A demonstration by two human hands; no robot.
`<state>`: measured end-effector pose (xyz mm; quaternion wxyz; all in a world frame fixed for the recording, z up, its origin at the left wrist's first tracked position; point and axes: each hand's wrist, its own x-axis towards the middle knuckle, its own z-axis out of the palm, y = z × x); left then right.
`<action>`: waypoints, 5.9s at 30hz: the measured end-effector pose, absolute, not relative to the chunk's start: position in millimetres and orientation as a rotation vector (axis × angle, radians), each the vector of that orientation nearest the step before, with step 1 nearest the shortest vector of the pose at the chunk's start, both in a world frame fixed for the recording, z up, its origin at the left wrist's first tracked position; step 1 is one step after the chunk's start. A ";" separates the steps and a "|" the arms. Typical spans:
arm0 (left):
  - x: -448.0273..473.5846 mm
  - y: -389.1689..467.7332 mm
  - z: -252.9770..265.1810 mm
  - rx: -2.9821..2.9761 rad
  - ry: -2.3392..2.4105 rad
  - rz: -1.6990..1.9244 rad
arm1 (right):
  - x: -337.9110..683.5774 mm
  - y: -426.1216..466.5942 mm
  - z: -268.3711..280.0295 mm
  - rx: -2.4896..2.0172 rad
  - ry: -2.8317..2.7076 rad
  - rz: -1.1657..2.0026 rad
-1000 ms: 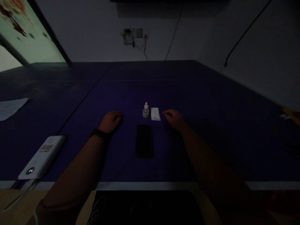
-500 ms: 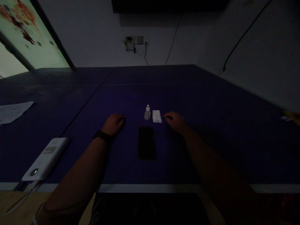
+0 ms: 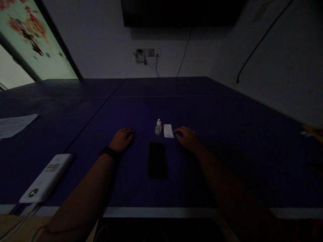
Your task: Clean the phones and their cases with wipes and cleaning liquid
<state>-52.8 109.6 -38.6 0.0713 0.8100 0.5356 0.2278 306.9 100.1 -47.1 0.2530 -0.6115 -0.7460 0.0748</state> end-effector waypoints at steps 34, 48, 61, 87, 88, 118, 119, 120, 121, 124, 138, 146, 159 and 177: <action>-0.2 64.8 -34.6 2.513 1.166 0.520 | 246.0 40.1 -28.0 -1.386 -2.352 0.362; 6.1 61.3 -30.9 2.341 1.250 0.512 | 236.9 36.6 -31.2 -1.497 -2.177 0.573; 0.4 54.3 -28.3 2.482 1.048 0.426 | 244.0 28.7 -14.5 -1.537 -2.322 0.760; 32.5 16.8 -9.6 1.718 0.901 1.328 | 225.9 19.9 -14.2 -0.835 -1.561 0.699; 33.2 15.0 -9.0 1.723 0.890 1.341 | 225.4 19.3 -14.3 -0.825 -1.581 0.696; 35.8 -0.4 3.9 2.586 0.600 1.578 | 212.3 7.6 -16.9 -0.328 -1.993 0.139; 35.7 -0.2 4.5 2.601 0.591 1.574 | 212.3 7.3 -17.5 -0.329 -1.994 0.141; 35.6 0.2 4.9 2.617 0.582 1.571 | 212.2 7.0 -17.9 -0.332 -1.995 0.140; 35.5 0.5 5.2 2.629 0.573 1.571 | 212.1 6.7 -18.0 -0.335 -1.995 0.139; 35.3 1.8 5.4 2.654 0.548 1.566 | 211.9 6.1 -17.4 -0.340 -2.006 0.140; 29.2 6.3 5.5 2.725 0.447 1.462 | 210.0 4.8 -12.3 -0.319 -2.049 0.167; 29.6 7.6 5.4 2.736 0.351 1.425 | 212.3 -0.7 -10.5 -0.352 -2.018 0.287; 22.0 4.3 14.4 2.370 0.398 1.231 | 222.1 -0.7 -1.9 -0.426 -2.021 0.570; 22.1 -0.3 16.0 2.048 0.503 1.096 | 217.5 3.9 -4.5 -0.480 -1.928 0.643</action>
